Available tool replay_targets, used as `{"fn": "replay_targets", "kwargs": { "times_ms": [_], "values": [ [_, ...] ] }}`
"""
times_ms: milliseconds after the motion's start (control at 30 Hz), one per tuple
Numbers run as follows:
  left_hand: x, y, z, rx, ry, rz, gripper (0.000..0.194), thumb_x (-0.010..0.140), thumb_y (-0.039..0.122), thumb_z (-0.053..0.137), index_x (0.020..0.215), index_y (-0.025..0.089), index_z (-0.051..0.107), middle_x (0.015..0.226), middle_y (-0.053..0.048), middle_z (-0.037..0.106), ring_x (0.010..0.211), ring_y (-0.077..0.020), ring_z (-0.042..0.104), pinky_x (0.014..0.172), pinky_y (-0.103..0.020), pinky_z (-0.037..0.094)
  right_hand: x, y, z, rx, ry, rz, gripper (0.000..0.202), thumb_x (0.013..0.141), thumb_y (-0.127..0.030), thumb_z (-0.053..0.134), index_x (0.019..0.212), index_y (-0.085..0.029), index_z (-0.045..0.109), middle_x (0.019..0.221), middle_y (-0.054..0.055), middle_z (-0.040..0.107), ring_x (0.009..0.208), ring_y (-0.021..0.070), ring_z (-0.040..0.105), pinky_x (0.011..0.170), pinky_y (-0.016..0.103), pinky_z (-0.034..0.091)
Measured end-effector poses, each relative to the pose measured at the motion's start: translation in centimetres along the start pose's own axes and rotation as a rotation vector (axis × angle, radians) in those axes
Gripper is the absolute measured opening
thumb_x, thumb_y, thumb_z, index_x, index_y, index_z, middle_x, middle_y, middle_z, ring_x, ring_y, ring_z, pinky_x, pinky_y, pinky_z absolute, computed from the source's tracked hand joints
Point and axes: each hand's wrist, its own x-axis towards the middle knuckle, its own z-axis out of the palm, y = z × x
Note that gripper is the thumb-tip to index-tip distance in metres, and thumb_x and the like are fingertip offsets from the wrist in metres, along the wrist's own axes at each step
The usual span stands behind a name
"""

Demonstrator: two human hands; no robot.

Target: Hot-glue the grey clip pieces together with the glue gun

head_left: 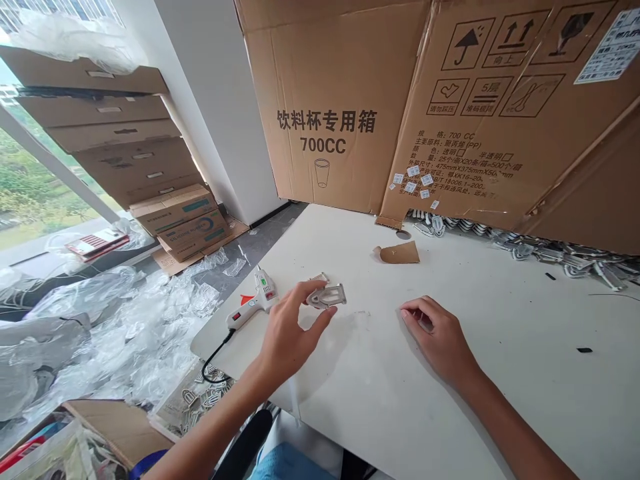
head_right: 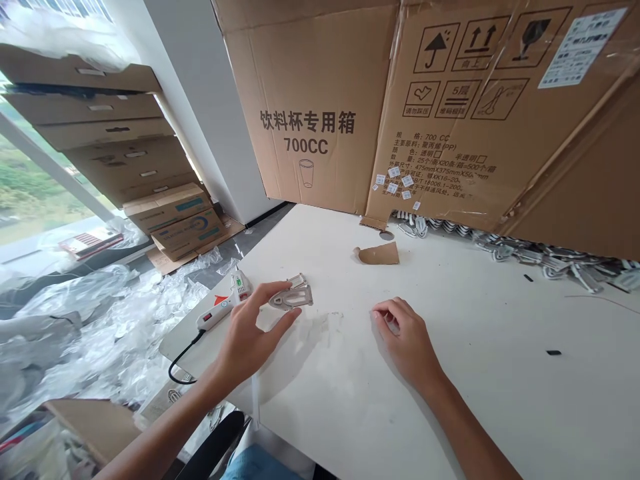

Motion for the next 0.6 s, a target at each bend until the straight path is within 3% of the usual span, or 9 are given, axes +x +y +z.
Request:
{"fn": "replay_targets", "kwargs": {
  "times_ms": [167, 333, 433, 600],
  "values": [
    [-1.7, 0.5, 0.6, -0.246, -0.036, -0.109, 0.034, 0.095, 0.043, 0.077, 0.126, 0.030, 0.070, 0.124, -0.005, 0.078, 0.117, -0.0266, 0.073, 0.106, -0.044, 0.057, -0.8, -1.2, 0.1, 0.041, 0.043, -0.082, 0.018, 0.108, -0.041, 0.059, 0.116, -0.030, 0.072, 0.099, 0.004, 0.070, 0.087, 0.0246, 0.062, 0.082, 0.039, 0.053],
    [-2.6, 0.7, 1.8, -0.439, -0.111, -0.211, 0.037, 0.091, 0.039, 0.080, 0.125, 0.029, 0.070, 0.111, -0.003, 0.079, 0.102, -0.0235, 0.076, 0.093, -0.039, 0.062, -2.0, -4.1, 0.5, 0.074, -0.080, -0.378, 0.040, 0.110, -0.027, 0.057, 0.149, -0.035, 0.058, 0.108, 0.005, 0.068, 0.087, 0.0239, 0.065, 0.086, 0.041, 0.057],
    [-2.8, 1.1, 2.2, -0.491, -0.136, -0.247, 0.037, 0.089, 0.039, 0.082, 0.123, 0.028, 0.071, 0.104, -0.003, 0.080, 0.093, -0.0219, 0.076, 0.089, -0.038, 0.062, -2.4, -5.1, 0.8, 0.044, -0.153, -0.482, 0.048, 0.110, -0.020, 0.056, 0.155, -0.037, 0.054, 0.117, 0.007, 0.068, 0.094, 0.0249, 0.067, 0.083, 0.041, 0.058],
    [-2.9, 2.1, 2.3, -0.524, -0.182, -0.255, 0.035, 0.090, 0.037, 0.081, 0.121, 0.026, 0.070, 0.098, -0.002, 0.081, 0.091, -0.0214, 0.076, 0.087, -0.036, 0.061, -2.4, -5.1, 0.9, -0.024, -0.136, -0.618, 0.048, 0.108, -0.013, 0.055, 0.152, -0.032, 0.057, 0.114, 0.009, 0.067, 0.095, 0.0254, 0.067, 0.077, 0.040, 0.058]
  ]
}}
